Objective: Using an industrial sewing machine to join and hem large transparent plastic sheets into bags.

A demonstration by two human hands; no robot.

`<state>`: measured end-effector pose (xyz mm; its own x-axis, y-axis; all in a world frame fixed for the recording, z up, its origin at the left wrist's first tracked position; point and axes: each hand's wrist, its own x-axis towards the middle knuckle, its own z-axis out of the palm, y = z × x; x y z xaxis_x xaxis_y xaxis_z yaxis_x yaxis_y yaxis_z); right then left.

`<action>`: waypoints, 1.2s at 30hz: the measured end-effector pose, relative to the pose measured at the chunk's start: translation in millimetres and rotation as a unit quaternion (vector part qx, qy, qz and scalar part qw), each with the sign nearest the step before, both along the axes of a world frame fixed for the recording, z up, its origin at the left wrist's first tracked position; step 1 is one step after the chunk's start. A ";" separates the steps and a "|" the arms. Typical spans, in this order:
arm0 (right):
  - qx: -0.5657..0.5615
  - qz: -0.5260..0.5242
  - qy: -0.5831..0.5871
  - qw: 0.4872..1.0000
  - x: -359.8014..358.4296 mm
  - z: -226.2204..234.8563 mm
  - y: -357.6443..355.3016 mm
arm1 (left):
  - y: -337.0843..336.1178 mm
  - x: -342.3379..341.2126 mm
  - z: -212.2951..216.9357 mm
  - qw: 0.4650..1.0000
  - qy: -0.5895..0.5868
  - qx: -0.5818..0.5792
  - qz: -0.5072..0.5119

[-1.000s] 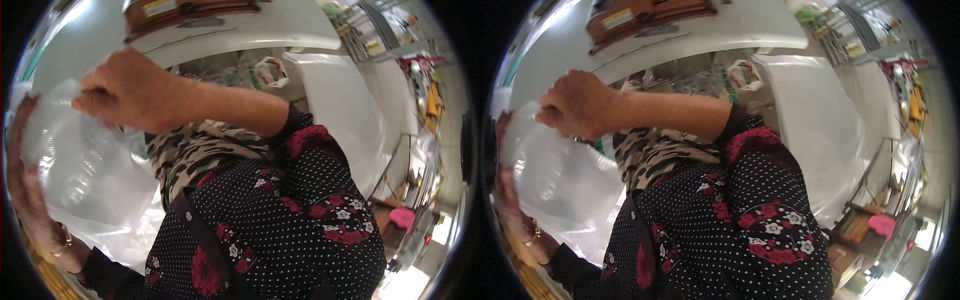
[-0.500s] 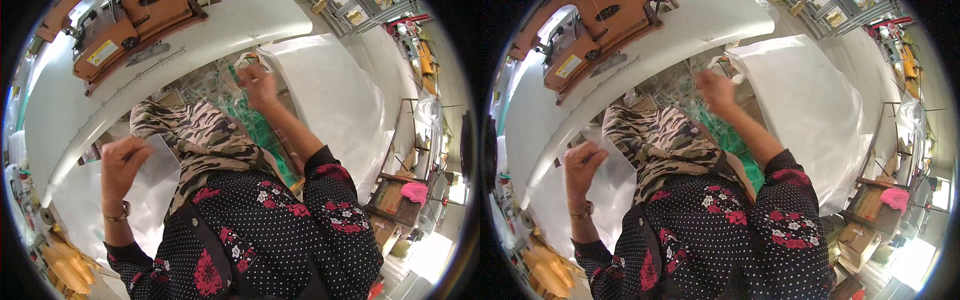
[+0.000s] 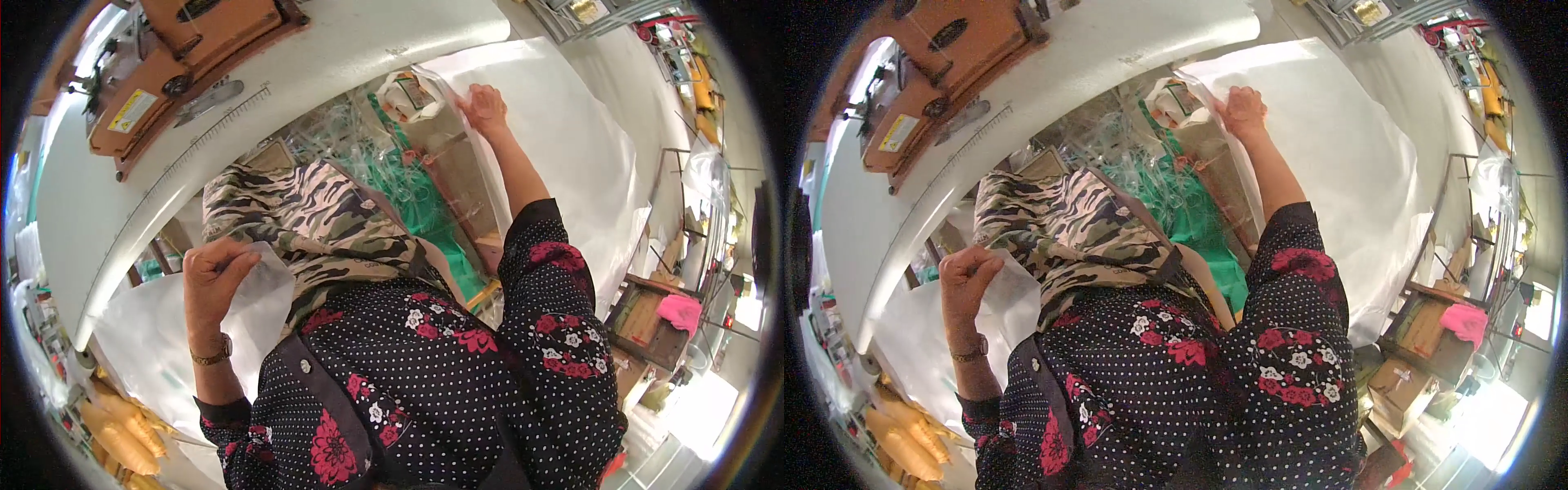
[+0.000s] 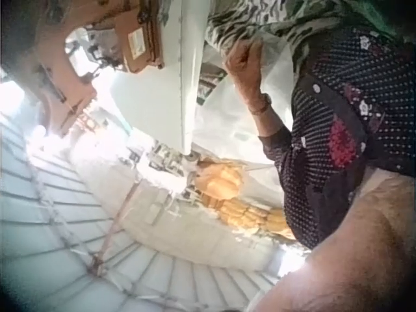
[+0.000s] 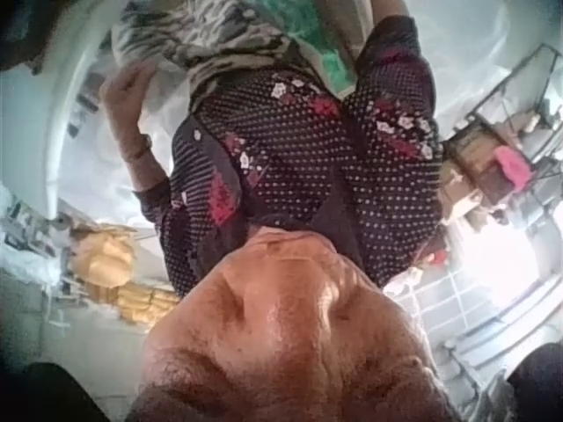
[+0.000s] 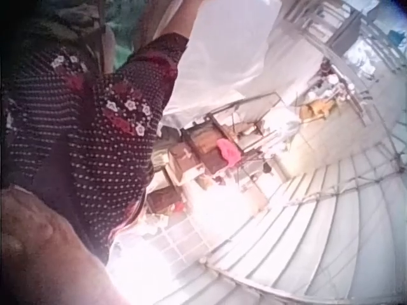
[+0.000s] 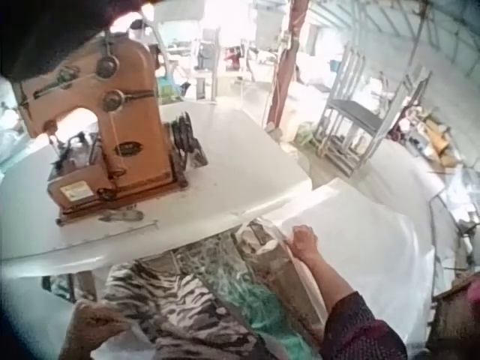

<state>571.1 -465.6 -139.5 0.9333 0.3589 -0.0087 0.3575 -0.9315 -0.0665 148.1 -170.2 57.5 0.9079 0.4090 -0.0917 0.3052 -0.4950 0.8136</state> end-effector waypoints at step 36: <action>0.307 -0.015 0.068 0.949 -72.2 24.0 -52.0 | -10.6 -26.7 18.6 0.987 -0.122 -0.014 -0.102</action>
